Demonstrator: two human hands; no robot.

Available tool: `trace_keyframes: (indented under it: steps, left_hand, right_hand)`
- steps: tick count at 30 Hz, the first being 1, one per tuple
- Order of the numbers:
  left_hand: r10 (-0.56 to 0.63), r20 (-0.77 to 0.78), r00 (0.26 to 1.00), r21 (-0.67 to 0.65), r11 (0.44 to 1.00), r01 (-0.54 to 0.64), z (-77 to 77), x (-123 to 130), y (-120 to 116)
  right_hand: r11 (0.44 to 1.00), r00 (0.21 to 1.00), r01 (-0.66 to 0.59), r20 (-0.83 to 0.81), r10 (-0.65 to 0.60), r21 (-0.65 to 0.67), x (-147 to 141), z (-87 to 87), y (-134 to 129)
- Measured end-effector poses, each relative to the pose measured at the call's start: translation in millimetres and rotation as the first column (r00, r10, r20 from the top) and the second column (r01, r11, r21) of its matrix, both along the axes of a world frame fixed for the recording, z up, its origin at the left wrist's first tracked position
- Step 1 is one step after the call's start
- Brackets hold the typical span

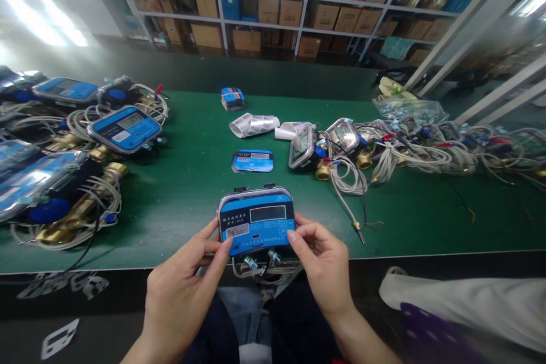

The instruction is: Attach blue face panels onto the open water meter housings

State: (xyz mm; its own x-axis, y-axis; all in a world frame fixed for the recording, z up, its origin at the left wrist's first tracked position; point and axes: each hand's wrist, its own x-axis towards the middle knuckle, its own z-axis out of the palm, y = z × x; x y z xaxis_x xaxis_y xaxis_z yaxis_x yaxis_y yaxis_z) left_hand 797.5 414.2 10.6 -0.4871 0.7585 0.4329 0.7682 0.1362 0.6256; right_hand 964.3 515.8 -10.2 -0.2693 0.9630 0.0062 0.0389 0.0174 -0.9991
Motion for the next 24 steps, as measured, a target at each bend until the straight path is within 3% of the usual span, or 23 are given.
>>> trace_keyframes:
  steps: [24]
  left_hand:
    - [-0.057,-0.191,0.980,-0.003,0.998,0.057,-11.1,-2.0,-4.2]
  right_hand:
    - [0.998,0.999,0.039,0.034,-0.040,0.041,-0.8,-9.0,1.7]
